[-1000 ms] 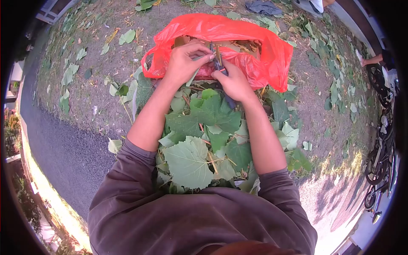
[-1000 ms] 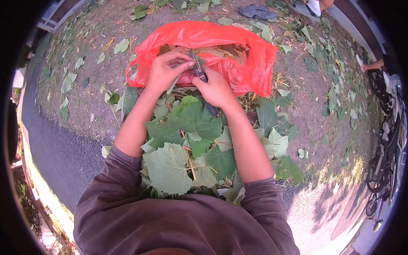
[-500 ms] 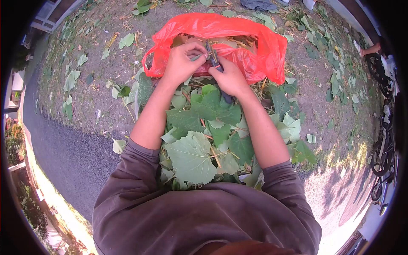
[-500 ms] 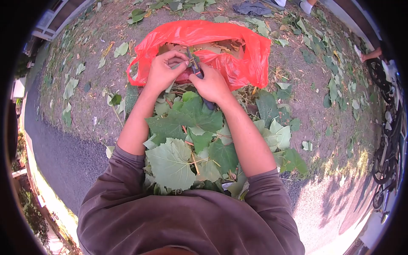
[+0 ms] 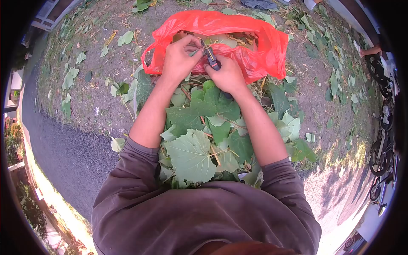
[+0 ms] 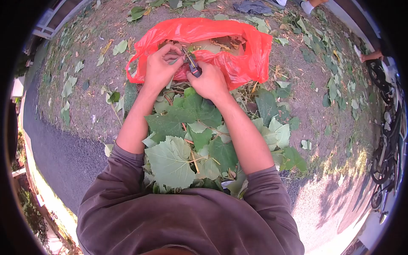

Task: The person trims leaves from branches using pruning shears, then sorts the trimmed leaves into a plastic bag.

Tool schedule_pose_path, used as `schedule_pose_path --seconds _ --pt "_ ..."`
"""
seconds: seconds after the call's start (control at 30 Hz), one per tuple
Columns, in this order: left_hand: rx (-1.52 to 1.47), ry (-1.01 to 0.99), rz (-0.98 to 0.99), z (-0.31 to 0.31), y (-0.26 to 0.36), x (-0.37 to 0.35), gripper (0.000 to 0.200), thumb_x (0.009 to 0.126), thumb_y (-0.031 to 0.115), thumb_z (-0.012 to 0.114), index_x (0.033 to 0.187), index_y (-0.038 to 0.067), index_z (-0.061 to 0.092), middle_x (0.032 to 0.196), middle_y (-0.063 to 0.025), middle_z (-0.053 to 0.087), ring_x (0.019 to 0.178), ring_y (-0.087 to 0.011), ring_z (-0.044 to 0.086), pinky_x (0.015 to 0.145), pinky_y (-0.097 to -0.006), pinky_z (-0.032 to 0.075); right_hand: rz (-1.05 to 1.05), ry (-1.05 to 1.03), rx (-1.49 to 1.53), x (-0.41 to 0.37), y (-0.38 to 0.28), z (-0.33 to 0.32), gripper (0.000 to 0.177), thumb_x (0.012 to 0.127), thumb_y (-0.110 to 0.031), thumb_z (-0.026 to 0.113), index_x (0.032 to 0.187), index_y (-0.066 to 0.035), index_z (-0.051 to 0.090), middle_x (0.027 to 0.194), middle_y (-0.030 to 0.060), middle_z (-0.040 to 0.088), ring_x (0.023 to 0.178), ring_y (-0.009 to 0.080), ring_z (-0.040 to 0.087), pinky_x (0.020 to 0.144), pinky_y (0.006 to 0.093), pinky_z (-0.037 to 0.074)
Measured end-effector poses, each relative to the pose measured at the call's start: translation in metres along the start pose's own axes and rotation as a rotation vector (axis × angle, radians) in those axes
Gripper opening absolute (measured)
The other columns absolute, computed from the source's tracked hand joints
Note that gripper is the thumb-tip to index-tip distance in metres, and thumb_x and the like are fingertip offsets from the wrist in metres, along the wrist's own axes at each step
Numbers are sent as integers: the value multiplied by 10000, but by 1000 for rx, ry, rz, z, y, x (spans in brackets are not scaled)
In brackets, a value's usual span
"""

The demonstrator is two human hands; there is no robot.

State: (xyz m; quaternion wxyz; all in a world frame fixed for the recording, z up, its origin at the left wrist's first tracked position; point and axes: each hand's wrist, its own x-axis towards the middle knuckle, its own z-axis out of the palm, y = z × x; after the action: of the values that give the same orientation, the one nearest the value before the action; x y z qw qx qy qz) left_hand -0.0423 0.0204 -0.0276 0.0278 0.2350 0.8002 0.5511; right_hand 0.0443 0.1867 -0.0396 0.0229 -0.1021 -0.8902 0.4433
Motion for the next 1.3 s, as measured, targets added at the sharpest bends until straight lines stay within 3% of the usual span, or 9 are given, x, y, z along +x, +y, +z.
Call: schedule_pose_path --seconds 0.53,0.63,0.93,1.0,1.3 --pt "-185 26 -87 0 -12 5 185 935 24 799 1094 -23 717 1106 -72 766 996 -145 761 884 -281 618 1 44 -57 7 4 8 358 868 -369 779 931 -17 751 780 234 716 822 431 730 759 532 559" --pt "-191 0 -90 0 -11 6 214 939 59 812 1124 -27 746 1109 -79 779 989 -139 762 871 -272 614 -45 110 -39 6 8 10 385 892 -397 782 952 -20 736 730 199 688 742 403 707 702 499 533" --pt "-136 -28 -63 0 -10 5 216 945 84 808 1130 -26 780 1078 -84 801 958 -135 770 847 -272 612 -37 50 -11 2 5 7 398 906 -394 751 1027 -16 730 801 217 706 803 414 710 757 493 538" --pt "-101 -24 -82 0 -9 4 208 949 84 801 1125 -24 780 1080 -84 801 955 -136 771 843 -274 613 -34 31 18 2 3 4 394 887 -370 735 987 11 714 851 263 722 883 449 723 802 537 551" --pt "-161 -91 -54 4 -16 4 198 960 62 784 1131 -35 757 1044 -73 787 986 -144 768 856 -284 623 -44 22 151 5 15 8 424 900 -397 746 1066 -7 736 893 237 739 899 417 735 814 502 554"
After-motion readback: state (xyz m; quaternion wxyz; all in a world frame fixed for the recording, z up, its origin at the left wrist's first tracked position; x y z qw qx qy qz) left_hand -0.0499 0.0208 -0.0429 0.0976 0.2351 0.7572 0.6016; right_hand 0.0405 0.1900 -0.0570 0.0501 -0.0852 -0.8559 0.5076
